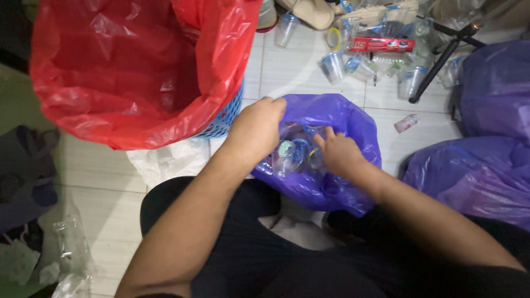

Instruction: The person sits on the floor and repeatedly picks up clear plastic cups from a pile, compresses them by hand, and places them into a purple plastic bag. The person continues this process for the duration of the clip.

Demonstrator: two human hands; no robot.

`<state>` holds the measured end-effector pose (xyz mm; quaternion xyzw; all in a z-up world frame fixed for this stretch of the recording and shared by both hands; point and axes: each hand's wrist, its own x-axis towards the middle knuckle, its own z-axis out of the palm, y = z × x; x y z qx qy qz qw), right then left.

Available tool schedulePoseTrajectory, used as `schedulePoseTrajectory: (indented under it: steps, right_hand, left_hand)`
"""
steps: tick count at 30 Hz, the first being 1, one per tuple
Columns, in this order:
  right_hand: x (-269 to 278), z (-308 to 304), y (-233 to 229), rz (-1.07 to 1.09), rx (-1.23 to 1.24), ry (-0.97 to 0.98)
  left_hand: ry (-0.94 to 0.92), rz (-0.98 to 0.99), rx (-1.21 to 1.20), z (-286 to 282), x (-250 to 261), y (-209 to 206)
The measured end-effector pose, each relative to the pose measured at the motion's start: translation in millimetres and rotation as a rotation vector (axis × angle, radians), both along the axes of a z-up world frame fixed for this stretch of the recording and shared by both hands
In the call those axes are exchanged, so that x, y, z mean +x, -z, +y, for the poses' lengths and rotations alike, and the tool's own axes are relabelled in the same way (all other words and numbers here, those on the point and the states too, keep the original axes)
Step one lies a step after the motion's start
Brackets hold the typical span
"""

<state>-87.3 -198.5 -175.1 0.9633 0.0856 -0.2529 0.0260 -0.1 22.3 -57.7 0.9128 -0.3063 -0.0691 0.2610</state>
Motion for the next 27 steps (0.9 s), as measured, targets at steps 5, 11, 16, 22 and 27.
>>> schedulePoseTrajectory:
  steps: [5, 11, 16, 22, 27]
  right_hand:
    - [6, -4, -23, 0.072, 0.074, 0.014]
    - [37, -55, -62, -0.045, 0.491, 0.031]
    - [81, -141, -66, -0.205, 0.425, 0.302]
    - [97, -242, -19, -0.410, 0.357, 0.439]
    - [108, -299, 52, -0.378, 0.201, 0.583]
  left_hand:
    - [0.016, 0.020, -0.047, 0, -1, 0]
    - [0.019, 0.056, -0.048, -1, -4, -6]
    - [0.043, 0.055, -0.074, 0, -2, -15]
    - [0.020, 0.168, 0.002, -4, 3, -22]
    - [0.022, 0.229, 0.073, -7, 11, -27]
